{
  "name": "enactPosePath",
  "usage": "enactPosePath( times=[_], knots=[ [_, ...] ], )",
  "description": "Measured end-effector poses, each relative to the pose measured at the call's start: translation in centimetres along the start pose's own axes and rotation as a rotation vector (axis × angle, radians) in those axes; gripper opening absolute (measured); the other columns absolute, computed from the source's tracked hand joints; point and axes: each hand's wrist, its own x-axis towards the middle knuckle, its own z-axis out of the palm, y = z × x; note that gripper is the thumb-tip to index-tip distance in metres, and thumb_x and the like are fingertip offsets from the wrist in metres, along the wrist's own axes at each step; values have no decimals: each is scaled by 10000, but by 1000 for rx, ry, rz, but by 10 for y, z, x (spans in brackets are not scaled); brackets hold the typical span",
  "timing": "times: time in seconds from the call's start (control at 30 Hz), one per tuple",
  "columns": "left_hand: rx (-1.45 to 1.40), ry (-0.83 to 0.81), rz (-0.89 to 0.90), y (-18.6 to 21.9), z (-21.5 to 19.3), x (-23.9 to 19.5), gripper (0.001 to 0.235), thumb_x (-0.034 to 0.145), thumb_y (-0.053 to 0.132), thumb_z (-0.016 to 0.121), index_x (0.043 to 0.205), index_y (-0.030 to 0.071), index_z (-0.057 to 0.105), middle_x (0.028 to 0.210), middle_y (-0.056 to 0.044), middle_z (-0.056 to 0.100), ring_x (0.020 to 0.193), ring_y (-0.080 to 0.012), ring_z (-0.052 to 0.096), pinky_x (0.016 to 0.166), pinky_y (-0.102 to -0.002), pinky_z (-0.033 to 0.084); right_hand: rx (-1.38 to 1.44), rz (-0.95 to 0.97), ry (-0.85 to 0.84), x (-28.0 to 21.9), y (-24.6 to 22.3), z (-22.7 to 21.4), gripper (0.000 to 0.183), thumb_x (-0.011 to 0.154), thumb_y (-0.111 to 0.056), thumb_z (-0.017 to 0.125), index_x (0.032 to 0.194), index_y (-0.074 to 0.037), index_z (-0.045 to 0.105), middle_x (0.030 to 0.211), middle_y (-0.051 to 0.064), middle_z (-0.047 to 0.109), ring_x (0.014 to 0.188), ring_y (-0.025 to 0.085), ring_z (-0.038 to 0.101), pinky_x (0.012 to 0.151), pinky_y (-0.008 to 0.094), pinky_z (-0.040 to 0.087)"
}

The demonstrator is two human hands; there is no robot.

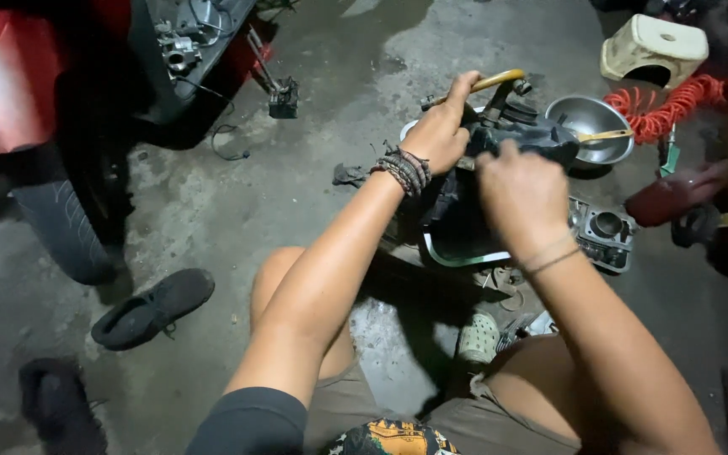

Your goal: Cleaning a motorcycle engine component using a brush and liquid solvent while sitting on the floor.

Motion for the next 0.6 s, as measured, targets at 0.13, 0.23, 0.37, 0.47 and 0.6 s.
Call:
enactPosePath(
  times=[0.13, 0.23, 0.37, 0.47, 0.6],
  knots=[
    [18, -13, -9, 0, -2, 1, 829, 786, -31, 465, 1540, 182, 196, 1040, -237, 746, 833, -391, 744, 789, -531, 553, 154, -74, -248, -11, 23, -17, 114, 874, -210, 628, 953, -200, 709, 881, 46, 651, 612, 252, 696, 525, 379, 561],
    [43, -43, -49, 6, -2, 1, 804, 810, 13, 468, 1539, 201, 187, 1002, -217, 748, 823, -389, 743, 772, -519, 559, 131, 101, -11, -18, 47, -1, 47, 954, -240, 658, 991, -212, 666, 955, 8, 627, 698, 254, 666, 565, 374, 516],
    [26, -41, -11, 3, 0, -1, 815, 791, 21, 478, 1534, 192, 188, 1137, -244, 725, 920, -396, 738, 819, -516, 555, 564, 51, -359, -31, 57, 12, 220, 773, -142, 716, 991, -171, 719, 919, 57, 725, 767, 331, 696, 640, 449, 529],
    [-16, -28, 28, -1, 4, 3, 832, 795, 24, 521, 1534, 191, 177, 1328, -278, 647, 1077, -438, 707, 892, -514, 555, 683, 121, -535, -34, 73, 17, 252, 765, -125, 682, 999, -187, 752, 855, 28, 765, 725, 326, 698, 643, 455, 527],
    [2, -38, 10, -2, 4, 2, 843, 791, 17, 537, 1535, 181, 176, 1263, -238, 667, 1060, -408, 709, 904, -496, 553, 846, 279, -271, -34, 84, 23, 181, 844, -54, 703, 1020, -74, 736, 910, 97, 748, 738, 314, 675, 666, 429, 516]
  ],
)
